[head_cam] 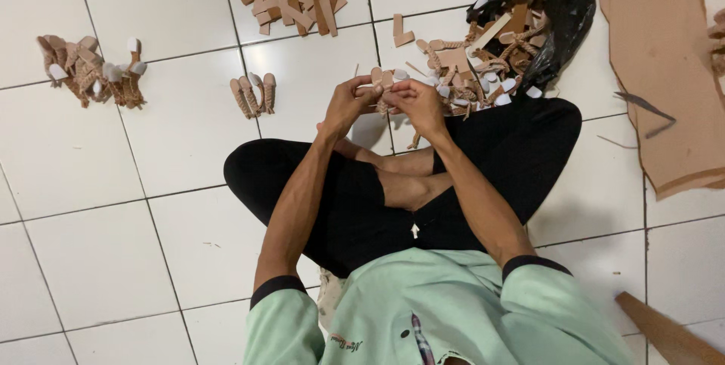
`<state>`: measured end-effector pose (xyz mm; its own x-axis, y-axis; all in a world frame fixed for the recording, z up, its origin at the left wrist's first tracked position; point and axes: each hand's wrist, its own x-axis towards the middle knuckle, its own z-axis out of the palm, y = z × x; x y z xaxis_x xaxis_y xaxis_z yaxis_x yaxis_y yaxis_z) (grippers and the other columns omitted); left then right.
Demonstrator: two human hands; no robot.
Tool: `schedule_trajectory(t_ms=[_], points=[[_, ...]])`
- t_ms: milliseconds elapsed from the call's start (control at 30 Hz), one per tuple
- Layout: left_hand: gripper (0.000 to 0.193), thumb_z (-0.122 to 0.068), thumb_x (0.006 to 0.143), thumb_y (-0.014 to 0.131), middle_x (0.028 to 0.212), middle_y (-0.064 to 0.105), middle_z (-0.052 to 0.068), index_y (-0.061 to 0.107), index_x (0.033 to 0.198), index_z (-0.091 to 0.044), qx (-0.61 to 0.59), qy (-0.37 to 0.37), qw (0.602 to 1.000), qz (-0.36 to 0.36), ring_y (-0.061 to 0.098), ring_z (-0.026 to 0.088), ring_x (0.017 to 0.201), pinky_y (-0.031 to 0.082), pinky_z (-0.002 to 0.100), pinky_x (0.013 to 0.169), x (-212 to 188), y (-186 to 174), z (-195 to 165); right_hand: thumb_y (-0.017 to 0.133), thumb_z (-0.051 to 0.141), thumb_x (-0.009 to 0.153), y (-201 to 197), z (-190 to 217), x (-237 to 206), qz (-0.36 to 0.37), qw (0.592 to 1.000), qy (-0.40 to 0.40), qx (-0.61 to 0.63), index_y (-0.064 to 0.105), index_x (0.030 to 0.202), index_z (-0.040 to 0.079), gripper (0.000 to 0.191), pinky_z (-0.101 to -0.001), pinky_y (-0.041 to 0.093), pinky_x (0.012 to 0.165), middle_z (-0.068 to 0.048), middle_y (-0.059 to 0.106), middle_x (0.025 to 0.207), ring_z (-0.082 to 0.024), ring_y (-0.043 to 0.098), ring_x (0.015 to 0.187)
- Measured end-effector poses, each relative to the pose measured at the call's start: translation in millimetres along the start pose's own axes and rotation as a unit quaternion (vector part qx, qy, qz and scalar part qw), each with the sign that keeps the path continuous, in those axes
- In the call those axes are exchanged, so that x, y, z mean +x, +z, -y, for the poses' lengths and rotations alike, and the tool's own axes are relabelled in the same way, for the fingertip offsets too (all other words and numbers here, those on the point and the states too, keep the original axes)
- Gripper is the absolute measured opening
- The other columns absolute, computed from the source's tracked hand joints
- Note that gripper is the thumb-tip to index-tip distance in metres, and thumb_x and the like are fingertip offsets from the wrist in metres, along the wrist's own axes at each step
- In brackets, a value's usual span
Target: The person sits on a tiled floor and assembles small wooden pegs with white foam pieces, occasionally using scissors to trim the foam. They sort the assembled units into piles and place excess foam scraps into a black plastic bag.
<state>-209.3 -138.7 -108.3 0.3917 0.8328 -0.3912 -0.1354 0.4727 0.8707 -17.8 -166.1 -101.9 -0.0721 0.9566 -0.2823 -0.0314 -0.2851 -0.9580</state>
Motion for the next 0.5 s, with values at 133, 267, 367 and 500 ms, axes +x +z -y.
schedule_trajectory(t_ms=[133, 267, 367, 500], points=[[0.041, -0.021, 0.095, 0.074, 0.097, 0.078, 0.015, 0.068, 0.123, 0.009, 0.053, 0.007, 0.999, -0.008, 0.077, 0.019, 0.086, 0.065, 0.032, 0.079, -1.9, -11.5, -1.7, 0.077, 0.006, 0.093, 11.0, -1.6, 0.8, 0.020, 0.999, 0.018, -0.037, 0.066, 0.107, -0.007, 0.022, -0.0252, 0.062, 0.069, -0.010, 0.075, 0.091, -0.013, 0.073, 0.080], [0.032, -0.019, 0.084, 0.079, 0.085, 0.078, 0.013, 0.075, 0.105, 0.004, 0.389, 0.021, 0.915, -0.107, 0.076, 0.017, 0.067, 0.063, 0.031, 0.061, -0.3, -55.4, -24.9, 0.075, 0.010, 0.096, 14.2, -11.4, -6.0, 0.065, 0.996, 0.009, -0.061, 0.067, 0.110, -0.004, 0.022, -0.0241, 0.061, 0.069, -0.009, 0.074, 0.090, -0.012, 0.072, 0.078], [0.019, -0.015, 0.089, 0.075, 0.073, 0.076, 0.012, 0.076, 0.089, 0.004, 0.406, -0.007, 0.898, -0.170, 0.074, 0.013, 0.061, 0.061, 0.029, 0.058, -14.5, -110.5, -45.7, 0.075, 0.011, 0.095, -2.7, -18.0, -12.7, 0.051, 0.995, 0.011, -0.090, 0.069, 0.108, -0.004, 0.020, -0.0247, 0.060, 0.069, -0.009, 0.074, 0.088, -0.011, 0.072, 0.078], [0.026, -0.019, 0.094, 0.071, 0.071, 0.075, 0.015, 0.072, 0.088, 0.006, 0.418, -0.019, 0.886, -0.199, 0.072, 0.018, 0.055, 0.059, 0.031, 0.051, -16.2, -114.2, -31.0, 0.075, 0.015, 0.096, -25.5, -25.7, -9.8, 0.025, 0.987, 0.021, -0.159, 0.072, 0.104, -0.002, 0.019, -0.0247, 0.058, 0.065, -0.006, 0.074, 0.084, -0.011, 0.071, 0.074]])
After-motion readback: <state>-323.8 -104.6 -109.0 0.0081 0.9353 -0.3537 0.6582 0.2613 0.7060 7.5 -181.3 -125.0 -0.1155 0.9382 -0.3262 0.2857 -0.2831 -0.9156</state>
